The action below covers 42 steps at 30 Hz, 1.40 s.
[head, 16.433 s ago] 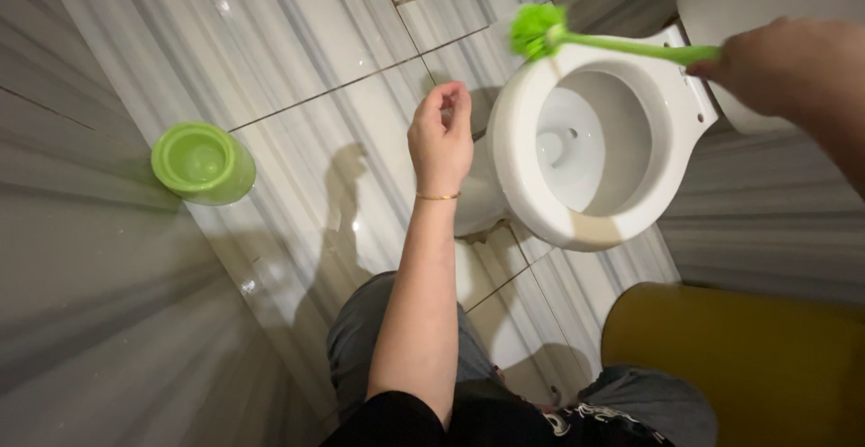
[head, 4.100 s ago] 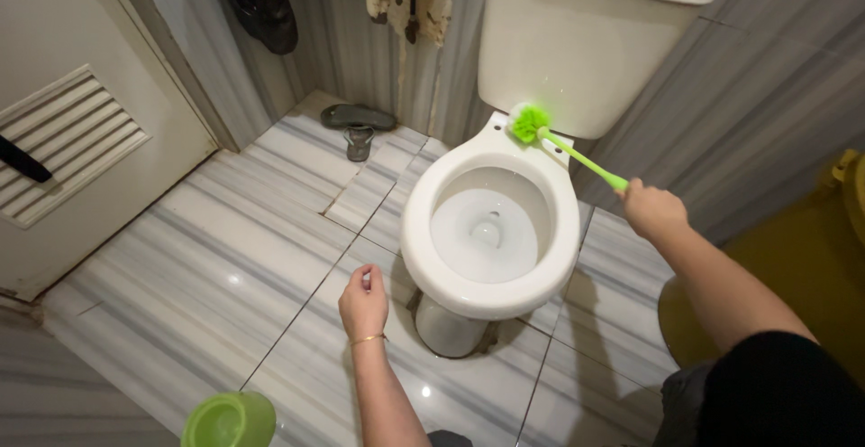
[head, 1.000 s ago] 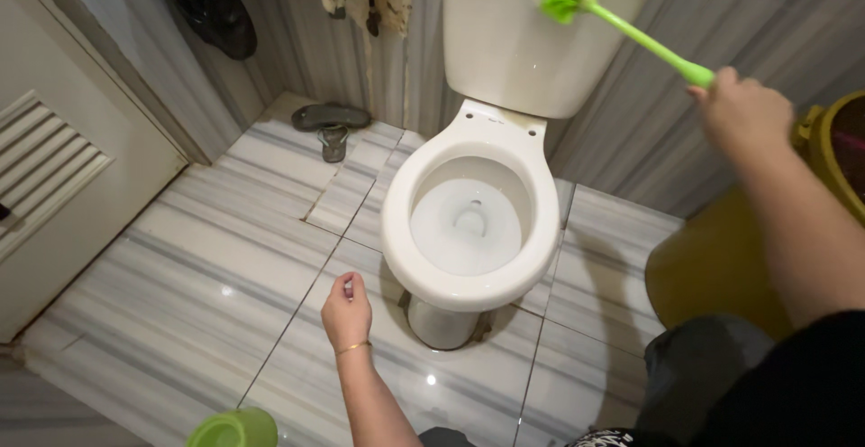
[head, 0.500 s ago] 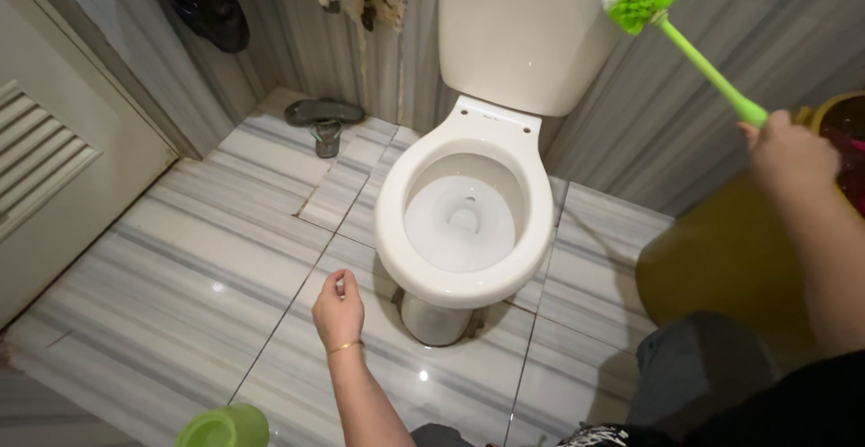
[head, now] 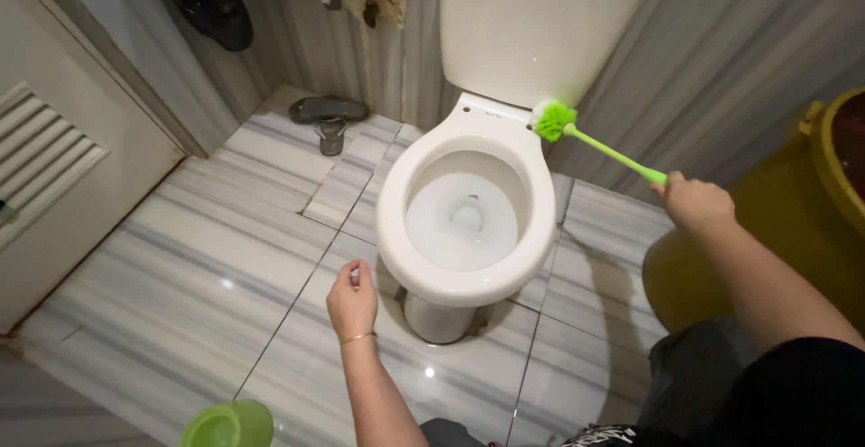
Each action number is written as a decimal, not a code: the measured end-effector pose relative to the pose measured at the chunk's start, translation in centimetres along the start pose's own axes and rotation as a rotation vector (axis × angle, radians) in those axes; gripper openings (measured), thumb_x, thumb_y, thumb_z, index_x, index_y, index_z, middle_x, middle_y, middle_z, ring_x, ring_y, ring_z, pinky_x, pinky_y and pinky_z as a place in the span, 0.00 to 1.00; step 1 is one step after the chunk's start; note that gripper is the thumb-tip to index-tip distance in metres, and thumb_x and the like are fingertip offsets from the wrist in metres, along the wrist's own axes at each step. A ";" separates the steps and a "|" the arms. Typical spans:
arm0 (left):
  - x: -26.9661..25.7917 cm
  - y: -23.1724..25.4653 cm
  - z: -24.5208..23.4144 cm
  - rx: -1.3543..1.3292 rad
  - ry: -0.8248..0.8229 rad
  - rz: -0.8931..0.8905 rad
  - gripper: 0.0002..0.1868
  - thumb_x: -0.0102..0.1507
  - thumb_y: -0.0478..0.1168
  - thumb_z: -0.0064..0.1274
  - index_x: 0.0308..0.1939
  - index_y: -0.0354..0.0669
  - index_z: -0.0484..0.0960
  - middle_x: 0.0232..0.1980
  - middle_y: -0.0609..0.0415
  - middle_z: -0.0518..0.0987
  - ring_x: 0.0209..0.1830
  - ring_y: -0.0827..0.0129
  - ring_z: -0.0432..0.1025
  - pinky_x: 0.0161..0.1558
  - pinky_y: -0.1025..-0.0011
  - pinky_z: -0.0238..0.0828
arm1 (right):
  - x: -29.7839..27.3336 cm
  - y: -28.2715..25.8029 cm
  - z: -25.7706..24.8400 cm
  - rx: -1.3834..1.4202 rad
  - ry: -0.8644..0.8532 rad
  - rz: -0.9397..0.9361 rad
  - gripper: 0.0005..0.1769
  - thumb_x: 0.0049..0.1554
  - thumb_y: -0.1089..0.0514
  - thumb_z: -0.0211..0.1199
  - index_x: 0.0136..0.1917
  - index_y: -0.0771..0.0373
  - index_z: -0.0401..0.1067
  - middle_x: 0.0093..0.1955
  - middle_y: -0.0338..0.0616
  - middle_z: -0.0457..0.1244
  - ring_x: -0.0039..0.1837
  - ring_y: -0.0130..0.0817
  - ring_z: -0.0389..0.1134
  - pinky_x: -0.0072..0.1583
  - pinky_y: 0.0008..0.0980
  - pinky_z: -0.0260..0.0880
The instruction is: The person scrubs the toilet bowl and exterior with a green toilet brush, then pours water from a pink scoop into the bowl to rinse it.
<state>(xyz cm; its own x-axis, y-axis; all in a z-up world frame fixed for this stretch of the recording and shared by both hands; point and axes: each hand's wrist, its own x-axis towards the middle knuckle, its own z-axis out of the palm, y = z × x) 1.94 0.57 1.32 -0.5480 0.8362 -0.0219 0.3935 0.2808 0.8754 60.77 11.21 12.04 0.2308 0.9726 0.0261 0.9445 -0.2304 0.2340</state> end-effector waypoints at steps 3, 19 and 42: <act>-0.1 0.2 -0.1 -0.002 -0.019 -0.016 0.20 0.66 0.54 0.50 0.51 0.46 0.85 0.38 0.47 0.85 0.37 0.55 0.79 0.43 0.61 0.74 | 0.1 -0.1 -0.6 -0.047 0.017 -0.025 0.34 0.68 0.29 0.39 0.57 0.61 0.68 0.47 0.59 0.73 0.50 0.58 0.75 0.50 0.54 0.76; -0.2 0.4 0.0 -0.019 -0.007 -0.002 0.20 0.65 0.53 0.50 0.51 0.47 0.85 0.38 0.46 0.85 0.36 0.55 0.79 0.43 0.61 0.74 | 4.8 0.4 -10.8 0.040 0.421 0.018 0.33 0.76 0.31 0.43 0.56 0.65 0.68 0.44 0.62 0.69 0.44 0.62 0.72 0.45 0.57 0.71; 0.2 -0.7 -0.7 -0.029 -0.007 -0.049 0.20 0.66 0.54 0.50 0.52 0.47 0.85 0.39 0.46 0.85 0.38 0.55 0.79 0.44 0.61 0.74 | 3.2 -10.3 -6.4 -0.020 0.002 -0.091 0.35 0.69 0.30 0.37 0.58 0.64 0.67 0.46 0.57 0.71 0.50 0.56 0.75 0.47 0.53 0.75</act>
<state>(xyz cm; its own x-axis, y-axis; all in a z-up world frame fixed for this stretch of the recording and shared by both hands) 1.03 0.19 1.08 -0.5608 0.8251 -0.0688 0.3442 0.3079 0.8870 50.27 16.90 15.98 0.1436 0.9896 0.0059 0.9568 -0.1404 0.2546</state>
